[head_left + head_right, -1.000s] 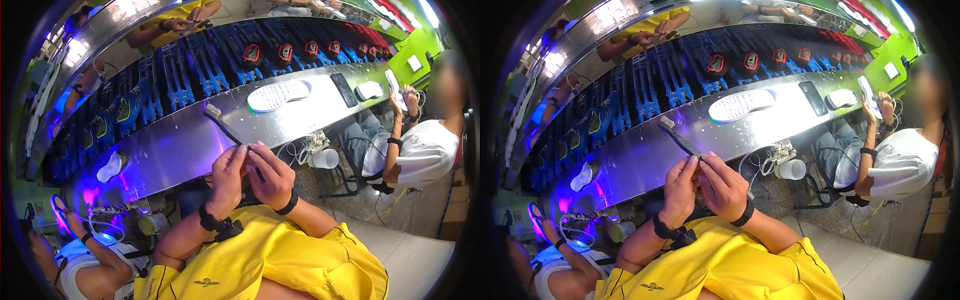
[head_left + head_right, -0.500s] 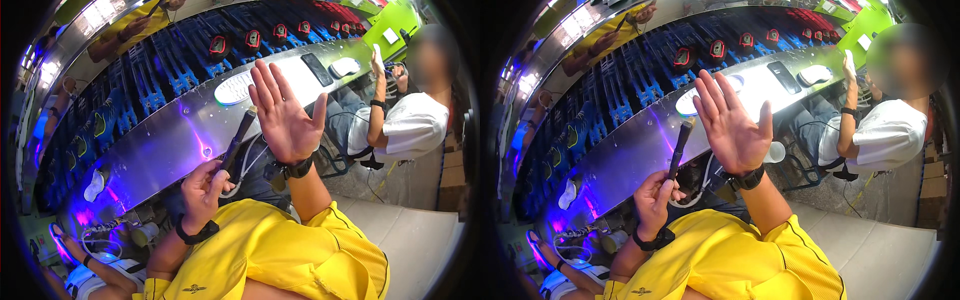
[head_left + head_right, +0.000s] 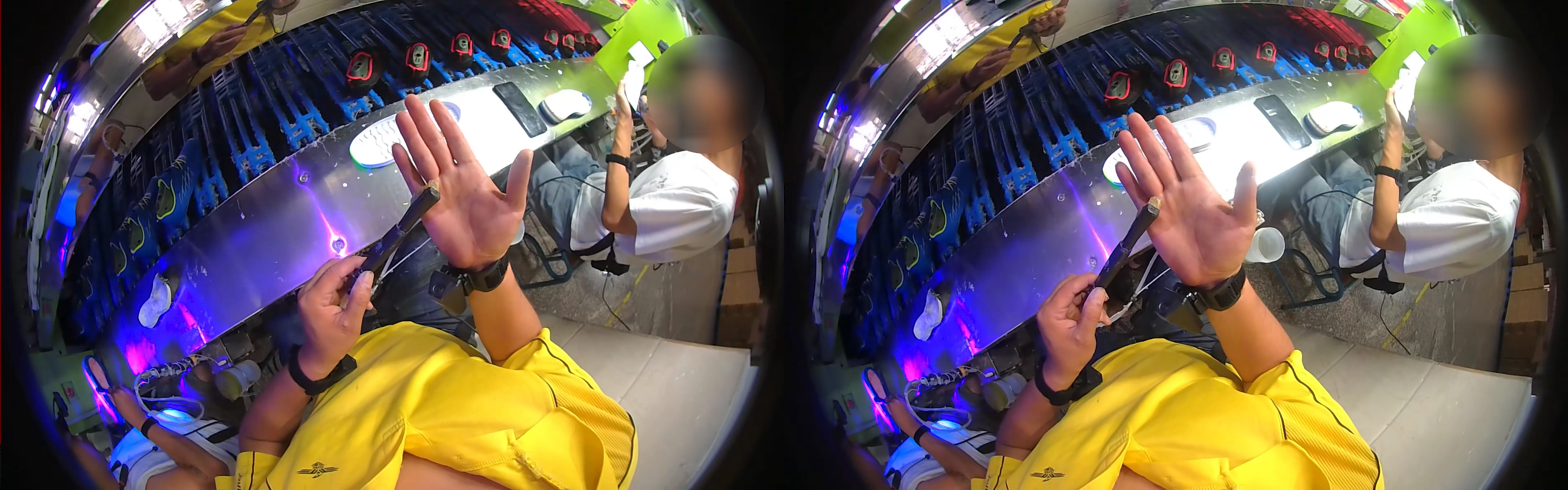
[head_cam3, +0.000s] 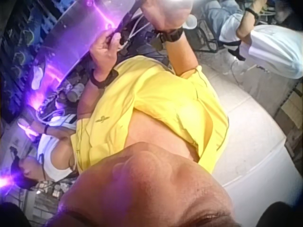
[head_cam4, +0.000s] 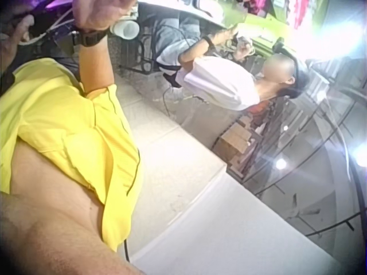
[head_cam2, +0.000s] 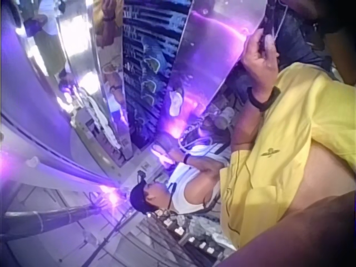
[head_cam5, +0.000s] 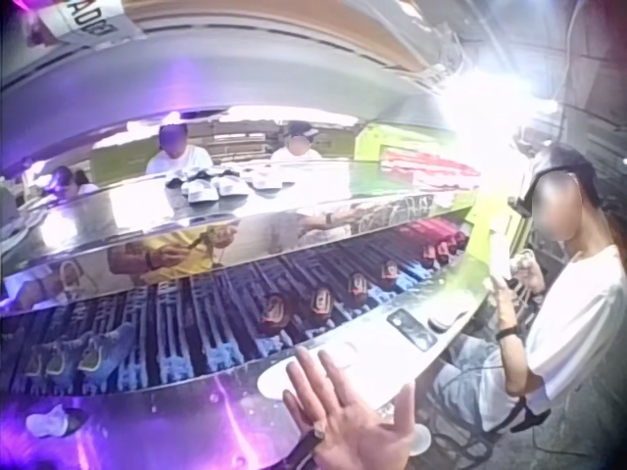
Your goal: Applying adhesive to shoe uppers and soles using a brush on a factory assembly line.
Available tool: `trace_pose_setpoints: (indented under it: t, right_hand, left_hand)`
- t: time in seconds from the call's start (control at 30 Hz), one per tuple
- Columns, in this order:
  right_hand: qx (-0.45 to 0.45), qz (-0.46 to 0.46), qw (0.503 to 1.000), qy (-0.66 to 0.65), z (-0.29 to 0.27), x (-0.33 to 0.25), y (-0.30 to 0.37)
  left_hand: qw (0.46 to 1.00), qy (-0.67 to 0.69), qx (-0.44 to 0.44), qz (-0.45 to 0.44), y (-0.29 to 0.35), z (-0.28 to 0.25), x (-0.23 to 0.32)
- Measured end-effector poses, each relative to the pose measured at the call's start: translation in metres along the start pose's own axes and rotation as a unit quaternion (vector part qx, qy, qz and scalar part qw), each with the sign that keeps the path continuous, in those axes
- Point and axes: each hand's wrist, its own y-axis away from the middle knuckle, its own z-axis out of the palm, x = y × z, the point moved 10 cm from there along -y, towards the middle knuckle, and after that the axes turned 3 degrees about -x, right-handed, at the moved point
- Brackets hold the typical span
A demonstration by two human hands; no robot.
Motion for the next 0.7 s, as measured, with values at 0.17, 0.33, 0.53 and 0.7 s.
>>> trace_pose_setpoints:
  t: [0.17,0.33,0.53,0.7]
  right_hand:
    - [-0.011,-0.006,1.000,-0.014,0.000,-0.005,-0.001]
    - [0.003,-0.007,1.000,-0.022,-0.002,-0.009,-0.003]
    - [-0.001,-0.001,0.998,-0.064,-0.005,-0.008,-0.004]
    - [-0.010,0.011,1.000,-0.021,-0.003,-0.003,-0.004]
  left_hand:
    - [0.977,-0.180,0.023,0.109,0.005,-0.005,0.030]
    - [0.972,-0.205,0.043,0.105,0.012,-0.013,0.042]
    - [0.984,-0.142,0.070,0.078,0.020,-0.027,0.026]
    - [0.982,-0.145,0.062,0.104,0.005,-0.016,0.036]
